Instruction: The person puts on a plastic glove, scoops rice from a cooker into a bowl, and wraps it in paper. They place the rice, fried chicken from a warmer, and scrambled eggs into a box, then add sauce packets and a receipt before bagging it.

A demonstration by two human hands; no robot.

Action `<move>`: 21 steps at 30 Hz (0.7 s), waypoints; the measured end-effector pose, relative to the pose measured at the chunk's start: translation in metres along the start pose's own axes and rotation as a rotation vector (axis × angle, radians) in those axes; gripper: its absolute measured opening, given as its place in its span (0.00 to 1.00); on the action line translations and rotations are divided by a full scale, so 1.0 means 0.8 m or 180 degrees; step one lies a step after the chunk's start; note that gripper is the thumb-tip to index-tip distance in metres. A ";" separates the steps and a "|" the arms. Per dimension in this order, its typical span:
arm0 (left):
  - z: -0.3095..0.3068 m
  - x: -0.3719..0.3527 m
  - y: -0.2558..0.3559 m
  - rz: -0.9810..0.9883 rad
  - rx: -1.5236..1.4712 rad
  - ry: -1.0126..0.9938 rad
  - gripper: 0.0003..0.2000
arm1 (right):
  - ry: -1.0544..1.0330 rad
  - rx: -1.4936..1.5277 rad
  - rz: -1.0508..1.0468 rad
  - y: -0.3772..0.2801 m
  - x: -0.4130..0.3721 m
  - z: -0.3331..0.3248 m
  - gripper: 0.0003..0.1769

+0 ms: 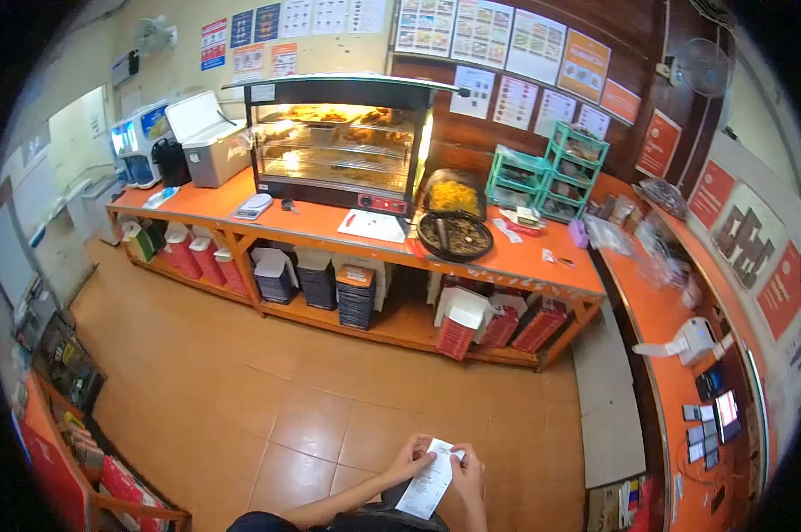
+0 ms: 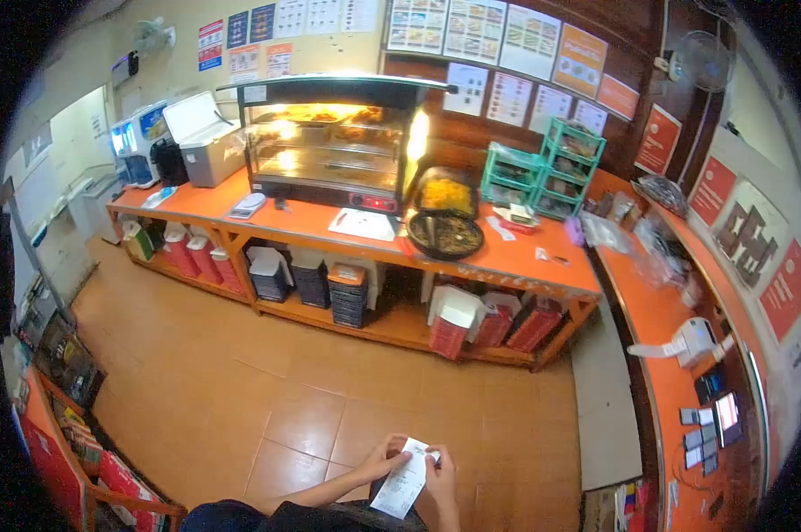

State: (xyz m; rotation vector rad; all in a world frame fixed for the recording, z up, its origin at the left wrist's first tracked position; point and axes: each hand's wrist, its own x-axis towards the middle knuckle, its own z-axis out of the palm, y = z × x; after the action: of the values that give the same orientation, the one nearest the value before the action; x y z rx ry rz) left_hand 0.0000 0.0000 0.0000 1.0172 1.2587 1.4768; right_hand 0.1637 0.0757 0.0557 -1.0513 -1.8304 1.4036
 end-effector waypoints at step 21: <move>-0.301 0.429 0.103 0.0382 -0.0076 0.0649 0.03 | 0.0781 0.0314 -0.1989 -0.271 0.789 0.144 0.12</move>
State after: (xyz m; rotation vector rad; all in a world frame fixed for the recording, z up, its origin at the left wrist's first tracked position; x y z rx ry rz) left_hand -0.3246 0.2720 0.0580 0.9592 1.3379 1.7192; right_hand -0.3025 0.5351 0.2302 -0.5006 -1.6827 0.9308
